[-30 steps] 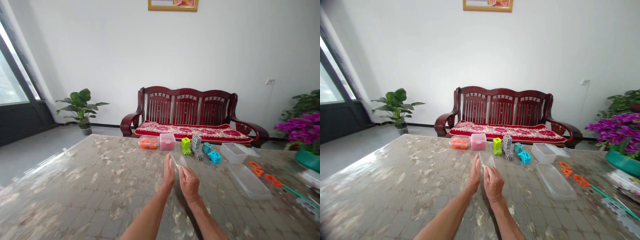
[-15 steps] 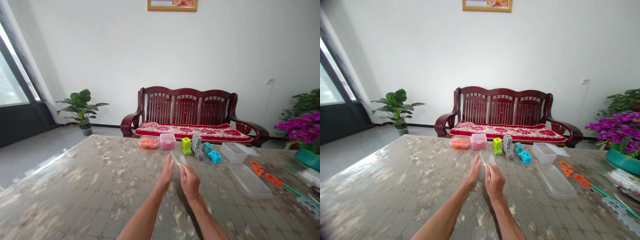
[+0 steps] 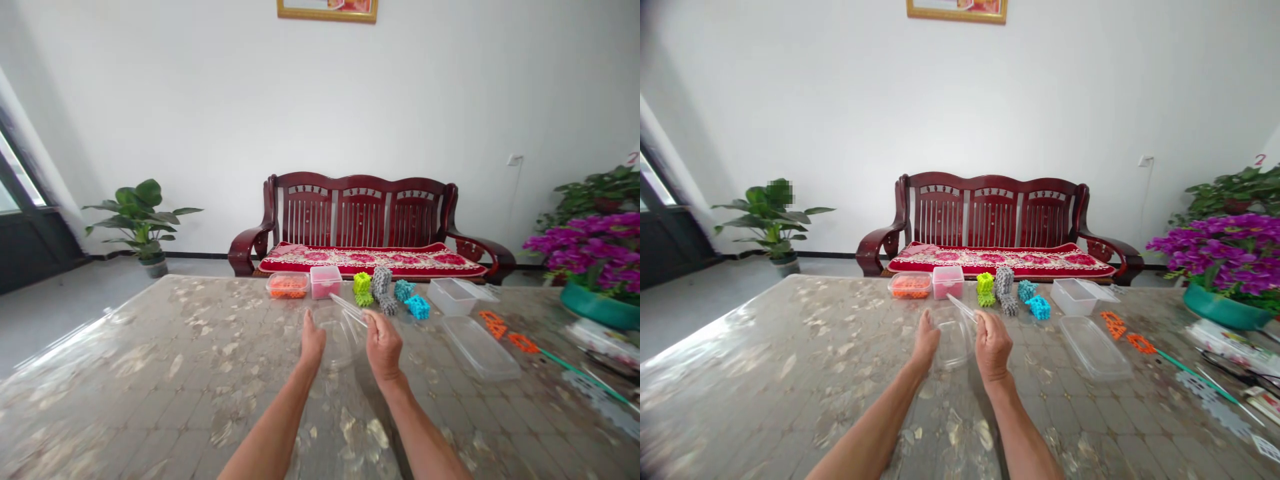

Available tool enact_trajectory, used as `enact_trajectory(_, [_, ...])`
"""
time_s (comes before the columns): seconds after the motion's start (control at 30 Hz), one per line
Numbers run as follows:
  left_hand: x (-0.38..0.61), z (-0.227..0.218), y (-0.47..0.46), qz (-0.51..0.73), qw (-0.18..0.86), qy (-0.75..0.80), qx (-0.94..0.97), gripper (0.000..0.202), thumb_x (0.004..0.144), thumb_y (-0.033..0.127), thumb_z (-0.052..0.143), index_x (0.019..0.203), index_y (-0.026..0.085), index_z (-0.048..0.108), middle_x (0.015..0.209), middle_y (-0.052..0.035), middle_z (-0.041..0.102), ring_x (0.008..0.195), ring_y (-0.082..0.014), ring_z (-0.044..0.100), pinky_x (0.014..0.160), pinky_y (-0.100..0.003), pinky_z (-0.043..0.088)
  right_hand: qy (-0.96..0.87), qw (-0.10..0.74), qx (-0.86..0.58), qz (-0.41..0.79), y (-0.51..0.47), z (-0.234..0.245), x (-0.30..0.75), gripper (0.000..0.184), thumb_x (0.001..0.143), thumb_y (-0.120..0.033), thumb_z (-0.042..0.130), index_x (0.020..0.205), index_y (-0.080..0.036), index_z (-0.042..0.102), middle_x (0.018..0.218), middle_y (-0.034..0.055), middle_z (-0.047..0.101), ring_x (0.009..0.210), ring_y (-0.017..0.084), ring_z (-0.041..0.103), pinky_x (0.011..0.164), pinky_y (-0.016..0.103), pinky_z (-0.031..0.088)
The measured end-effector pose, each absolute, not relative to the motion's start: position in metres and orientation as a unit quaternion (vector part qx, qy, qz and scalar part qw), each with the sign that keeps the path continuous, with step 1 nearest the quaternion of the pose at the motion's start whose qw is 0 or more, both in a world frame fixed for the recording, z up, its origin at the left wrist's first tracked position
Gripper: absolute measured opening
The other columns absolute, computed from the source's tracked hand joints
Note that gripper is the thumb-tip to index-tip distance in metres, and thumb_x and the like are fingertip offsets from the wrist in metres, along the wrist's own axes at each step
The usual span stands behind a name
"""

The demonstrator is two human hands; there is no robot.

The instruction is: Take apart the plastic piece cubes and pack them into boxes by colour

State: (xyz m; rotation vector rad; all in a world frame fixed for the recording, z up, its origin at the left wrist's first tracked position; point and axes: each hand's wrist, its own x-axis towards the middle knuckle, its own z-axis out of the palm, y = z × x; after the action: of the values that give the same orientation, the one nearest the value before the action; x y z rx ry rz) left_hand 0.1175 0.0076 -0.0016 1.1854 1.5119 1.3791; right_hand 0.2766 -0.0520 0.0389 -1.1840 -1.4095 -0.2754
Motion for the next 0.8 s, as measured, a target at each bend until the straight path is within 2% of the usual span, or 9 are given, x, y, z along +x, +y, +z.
enact_trajectory(0.1, [0.108, -0.006, 0.008, 0.538, 0.349, 0.616, 0.457, 0.082, 0.064, 0.003, 0.055, 0.143, 0.018, 0.038, 0.151, -0.0114, 0.046, 0.146, -0.0242, 0.034, 0.121, -0.034, 0.027, -0.587, 0.609, -0.524, -0.099, -0.052, 0.033, 0.310, 0.032, 0.099, -0.035, 0.044, 0.098, -0.019, 0.072, 0.086, 0.0076, 0.076, 0.077, 0.018, 0.071, 0.074, 0.027, 0.055])
enact_trajectory(0.2, [0.103, -0.009, 0.007, 0.531, 0.328, 0.641, 0.447, 0.076, 0.070, 0.007, 0.053, 0.143, 0.017, 0.037, 0.149, -0.0129, 0.048, 0.144, -0.0239, 0.038, 0.119, -0.034, 0.030, -0.644, 0.548, -0.529, -0.071, -0.064, 0.014, 0.350, 0.030, 0.096, -0.031, 0.043, 0.097, -0.022, 0.072, 0.092, 0.0067, 0.076, 0.085, 0.019, 0.071, 0.078, 0.030, 0.056])
enact_trajectory(0.27, [0.100, -0.010, 0.007, 0.525, 0.315, 0.655, 0.443, 0.069, 0.073, 0.011, 0.053, 0.141, 0.016, 0.040, 0.146, -0.0145, 0.051, 0.142, -0.0262, 0.040, 0.117, -0.037, 0.032, -0.700, 0.490, -0.518, -0.047, -0.075, 0.000, 0.375, 0.028, 0.092, -0.022, 0.044, 0.096, -0.024, 0.072, 0.095, 0.0046, 0.076, 0.090, 0.019, 0.071, 0.085, 0.033, 0.055])
enact_trajectory(0.3, [0.099, -0.009, 0.007, 0.524, 0.308, 0.658, 0.443, 0.066, 0.075, 0.013, 0.053, 0.140, 0.016, 0.042, 0.145, -0.0155, 0.052, 0.142, -0.0277, 0.040, 0.118, -0.040, 0.031, -0.728, 0.462, -0.504, -0.045, -0.080, -0.005, 0.386, 0.029, 0.088, -0.017, 0.044, 0.089, -0.025, 0.072, 0.095, 0.0034, 0.076, 0.093, 0.020, 0.070, 0.091, 0.036, 0.054])
enact_trajectory(0.37, [0.094, -0.005, 0.010, 0.529, 0.287, 0.657, 0.455, 0.059, 0.078, 0.016, 0.053, 0.136, 0.014, 0.047, 0.145, -0.0175, 0.051, 0.143, -0.0305, 0.037, 0.119, -0.045, 0.027, -0.743, 0.425, -0.514, -0.059, -0.088, -0.009, 0.402, 0.032, 0.079, -0.010, 0.042, 0.080, -0.025, 0.070, 0.095, 0.0019, 0.076, 0.094, 0.020, 0.070, 0.094, 0.039, 0.052])
enact_trajectory(0.47, [0.085, 0.005, 0.020, 0.541, 0.259, 0.632, 0.490, 0.052, 0.080, 0.018, 0.055, 0.131, 0.018, 0.054, 0.146, -0.0126, 0.052, 0.143, -0.0283, 0.037, 0.120, -0.044, 0.026, -0.718, 0.401, -0.562, -0.093, -0.090, -0.006, 0.403, 0.035, 0.076, -0.008, 0.043, 0.089, -0.024, 0.071, 0.101, 0.0041, 0.075, 0.097, 0.022, 0.068, 0.090, 0.040, 0.053])
enact_trajectory(0.6, [0.076, 0.014, 0.031, 0.523, 0.271, 0.599, 0.542, 0.038, 0.079, 0.016, 0.053, 0.114, 0.020, 0.069, 0.121, -0.0065, 0.070, 0.118, -0.0232, 0.061, 0.105, -0.035, 0.046, -0.744, 0.346, -0.559, -0.120, -0.081, -0.001, 0.370, 0.031, 0.084, -0.016, 0.052, 0.110, -0.023, 0.069, 0.117, 0.0074, 0.070, 0.112, 0.025, 0.061, 0.098, 0.044, 0.048])
enact_trajectory(0.7, [0.070, 0.012, 0.029, 0.499, 0.265, 0.615, 0.550, 0.036, 0.076, 0.012, 0.050, 0.103, 0.019, 0.074, 0.102, -0.0056, 0.075, 0.102, -0.0234, 0.066, 0.095, -0.035, 0.050, -0.764, 0.299, -0.559, -0.122, -0.077, -0.003, 0.349, 0.025, 0.087, -0.019, 0.056, 0.108, -0.023, 0.069, 0.122, 0.0071, 0.068, 0.117, 0.026, 0.058, 0.100, 0.044, 0.044])
enact_trajectory(0.8, [0.064, 0.009, 0.022, 0.475, 0.244, 0.644, 0.548, 0.039, 0.077, 0.009, 0.047, 0.102, 0.017, 0.075, 0.096, -0.0077, 0.073, 0.097, -0.0250, 0.067, 0.093, -0.037, 0.050, -0.765, 0.258, -0.583, -0.091, -0.079, -0.003, 0.350, 0.021, 0.090, -0.018, 0.052, 0.102, -0.022, 0.068, 0.114, 0.0060, 0.070, 0.106, 0.023, 0.062, 0.094, 0.038, 0.044])
